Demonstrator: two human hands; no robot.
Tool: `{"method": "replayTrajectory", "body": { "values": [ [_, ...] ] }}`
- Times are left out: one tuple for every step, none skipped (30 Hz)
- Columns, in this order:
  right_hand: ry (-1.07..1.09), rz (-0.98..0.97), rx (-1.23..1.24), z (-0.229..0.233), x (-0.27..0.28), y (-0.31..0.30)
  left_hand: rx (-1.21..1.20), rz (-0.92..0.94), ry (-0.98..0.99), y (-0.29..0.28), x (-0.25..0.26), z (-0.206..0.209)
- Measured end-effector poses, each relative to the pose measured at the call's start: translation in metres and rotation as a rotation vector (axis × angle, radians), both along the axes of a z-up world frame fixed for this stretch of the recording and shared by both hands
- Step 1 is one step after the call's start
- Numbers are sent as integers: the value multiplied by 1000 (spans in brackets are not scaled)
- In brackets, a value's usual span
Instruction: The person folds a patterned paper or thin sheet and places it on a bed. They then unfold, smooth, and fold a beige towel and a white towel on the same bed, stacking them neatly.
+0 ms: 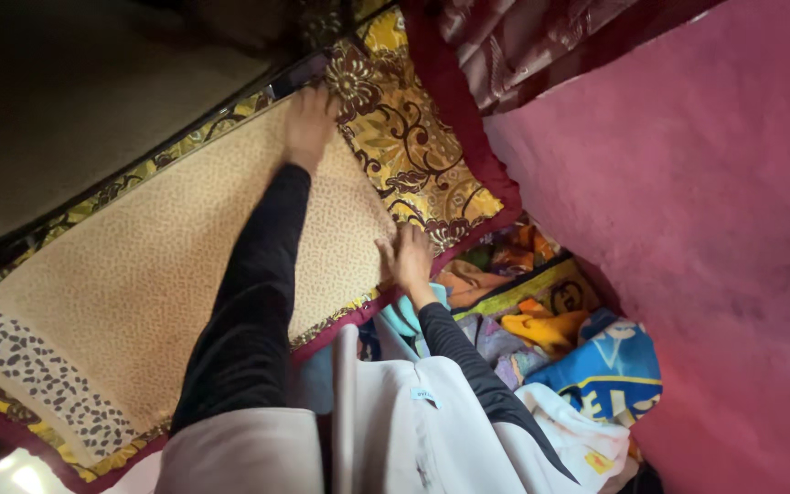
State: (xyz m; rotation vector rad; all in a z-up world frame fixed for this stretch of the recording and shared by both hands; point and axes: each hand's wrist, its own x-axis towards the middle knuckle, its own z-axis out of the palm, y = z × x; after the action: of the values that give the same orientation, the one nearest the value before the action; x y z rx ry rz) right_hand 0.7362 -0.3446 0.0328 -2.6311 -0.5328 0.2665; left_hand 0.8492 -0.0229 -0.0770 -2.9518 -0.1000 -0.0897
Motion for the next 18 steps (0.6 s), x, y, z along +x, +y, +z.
{"method": "replayTrajectory", "body": {
  "values": [
    [55, -15, 17, -1, 2, 1, -56, 84, -42, -19, -13, 5],
    [109, -32, 37, -4, 5, 3, -201, 168, -61, -36, -28, 13],
    [162, -47, 57, -8, 9, 5, -347, 250, -82, -50, -41, 23],
    [272, -63, 3, -13, 16, 9, -465, 299, -84, -55, -48, 36],
    [382, -79, -53, -18, 24, 11, -584, 347, -86, -58, -52, 50],
    [503, -97, -121, -20, 25, 9, -712, 397, -75, -65, -58, 64],
    [444, -57, -60, -22, 28, 9, -803, 466, -11, -69, -56, 77],
    [388, -17, 7, -21, 26, 8, -888, 535, 55, -69, -51, 89],
    [331, 23, 73, -17, 19, 6, -973, 603, 121, -73, -50, 99],
    [344, 43, 89, -14, 20, 12, -925, 621, 152, -74, -42, 108],
    [357, 64, 104, -8, 16, 18, -876, 638, 182, -76, -36, 113],
    [369, 80, 115, 2, 10, 21, -831, 653, 213, -81, -29, 115],
    [349, 107, 102, 11, 6, 28, -802, 682, 255, -84, -21, 113],
    [339, 133, 82, 21, -4, 33, -778, 708, 287, -89, -19, 106],
    [329, 159, 62, 30, -12, 38, -741, 734, 314, -91, -17, 97],
    [330, 183, 60, 38, -18, 43, -660, 745, 285, -94, -15, 86],
    [331, 206, 58, 46, -23, 48, -574, 756, 235, -95, -12, 75],
    [332, 235, 55, 52, -24, 52, -494, 772, 184, -96, -9, 64]
  ]
}}
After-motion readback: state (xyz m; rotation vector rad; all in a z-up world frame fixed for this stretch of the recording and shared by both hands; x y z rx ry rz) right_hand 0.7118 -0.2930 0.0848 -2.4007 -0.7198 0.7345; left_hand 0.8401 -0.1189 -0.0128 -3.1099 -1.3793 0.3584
